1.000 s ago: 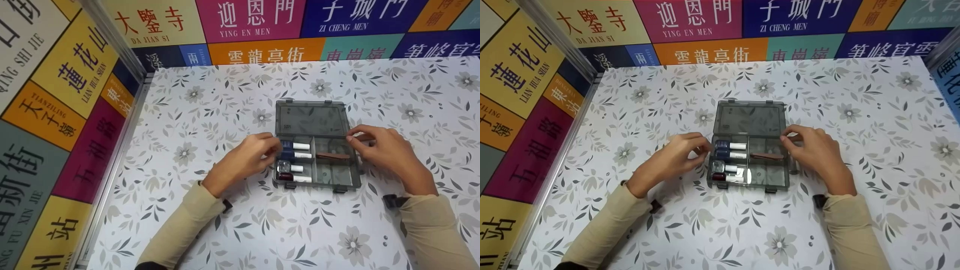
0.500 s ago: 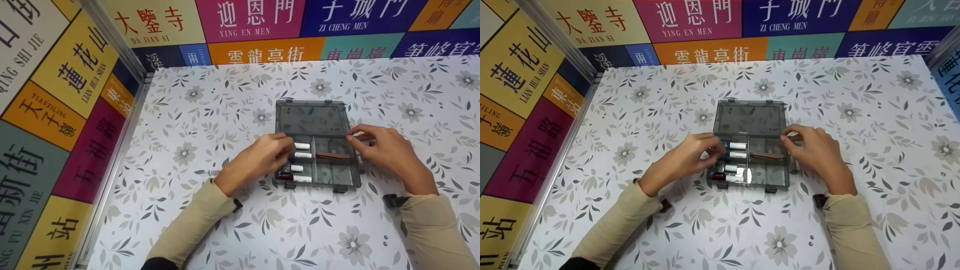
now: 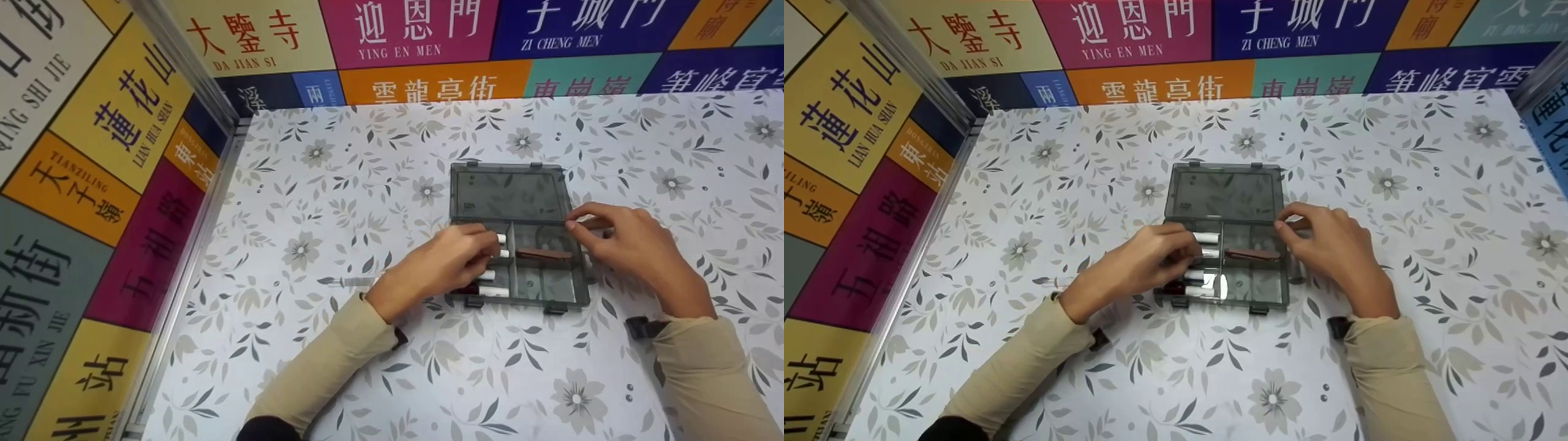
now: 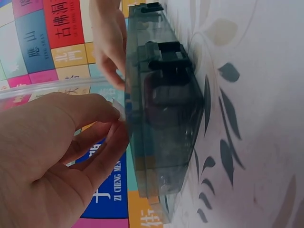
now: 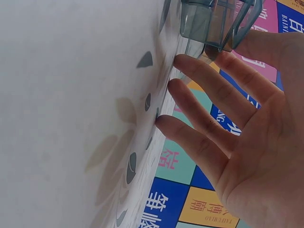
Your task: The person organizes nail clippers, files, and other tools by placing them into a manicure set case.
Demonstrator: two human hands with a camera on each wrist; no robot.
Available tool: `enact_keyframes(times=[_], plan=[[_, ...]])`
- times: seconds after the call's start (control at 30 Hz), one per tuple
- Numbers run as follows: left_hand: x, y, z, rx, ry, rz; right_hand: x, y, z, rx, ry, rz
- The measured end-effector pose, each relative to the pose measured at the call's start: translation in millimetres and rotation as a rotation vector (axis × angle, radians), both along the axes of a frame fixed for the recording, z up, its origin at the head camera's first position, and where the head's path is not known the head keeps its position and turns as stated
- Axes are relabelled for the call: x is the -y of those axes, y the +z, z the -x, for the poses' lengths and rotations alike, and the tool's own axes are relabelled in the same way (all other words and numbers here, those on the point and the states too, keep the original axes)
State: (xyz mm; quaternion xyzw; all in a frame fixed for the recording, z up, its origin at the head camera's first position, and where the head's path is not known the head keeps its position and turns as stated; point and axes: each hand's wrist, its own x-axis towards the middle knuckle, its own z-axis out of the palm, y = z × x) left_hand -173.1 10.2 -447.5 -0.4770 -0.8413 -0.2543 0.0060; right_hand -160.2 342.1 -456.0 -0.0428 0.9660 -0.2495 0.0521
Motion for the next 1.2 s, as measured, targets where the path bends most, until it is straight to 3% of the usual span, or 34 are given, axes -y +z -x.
enact_keyframes(times=[0.4,1.2], plan=[[-16,-2.2,-6.2,-0.011,-0.050,0.002,0,-0.2,-0.1,0.010,-0.004,0.007],[-32,-8.0,-13.1,-0.012,-0.054,-0.003,1,0.3,0.7,0.009,-0.003,-0.014]])
